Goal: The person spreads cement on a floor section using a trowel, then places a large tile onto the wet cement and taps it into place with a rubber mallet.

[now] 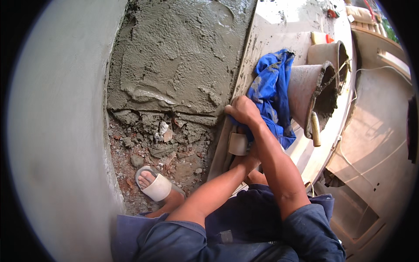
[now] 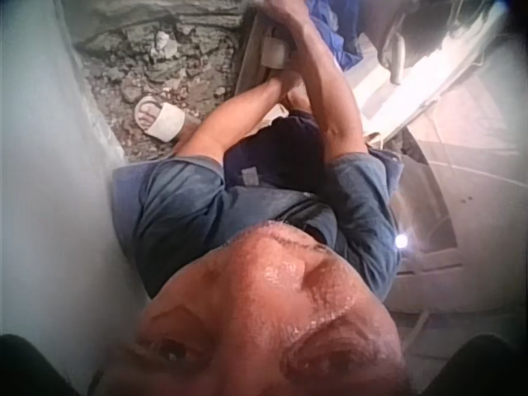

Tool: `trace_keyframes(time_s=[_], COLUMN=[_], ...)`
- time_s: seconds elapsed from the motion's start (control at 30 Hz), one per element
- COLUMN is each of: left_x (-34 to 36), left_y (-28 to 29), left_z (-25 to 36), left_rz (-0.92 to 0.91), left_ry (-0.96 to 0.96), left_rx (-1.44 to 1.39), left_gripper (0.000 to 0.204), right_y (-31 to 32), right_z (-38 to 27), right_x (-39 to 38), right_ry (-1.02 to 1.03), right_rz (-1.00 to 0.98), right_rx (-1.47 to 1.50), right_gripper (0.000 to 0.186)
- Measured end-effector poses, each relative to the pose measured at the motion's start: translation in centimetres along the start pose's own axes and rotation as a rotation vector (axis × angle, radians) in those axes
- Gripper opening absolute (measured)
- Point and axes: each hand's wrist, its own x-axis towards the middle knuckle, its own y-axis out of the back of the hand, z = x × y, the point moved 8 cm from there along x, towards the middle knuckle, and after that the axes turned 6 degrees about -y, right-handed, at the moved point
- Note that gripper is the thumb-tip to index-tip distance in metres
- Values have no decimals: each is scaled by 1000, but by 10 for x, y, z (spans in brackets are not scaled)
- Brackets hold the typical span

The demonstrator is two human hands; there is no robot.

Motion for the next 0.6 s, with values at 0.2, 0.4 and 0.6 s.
trace_keyframes(time_s=[0.2, 0.4, 0.6], left_x=[3, 14, 15], left_y=[-1, -2, 2], left_z=[-8, -20, -28], left_rz=[86, 96, 143], left_ry=[-16, -32, 35], left_rx=[129, 83, 79], left_gripper=[52, 62, 64], right_y=[27, 84, 102], right_z=[6, 37, 43], right_x=[-27, -30, -34], right_ry=[283, 124, 55], right_rz=[-246, -6, 134], right_rx=[132, 335, 403], right_gripper=[32, 35, 30])
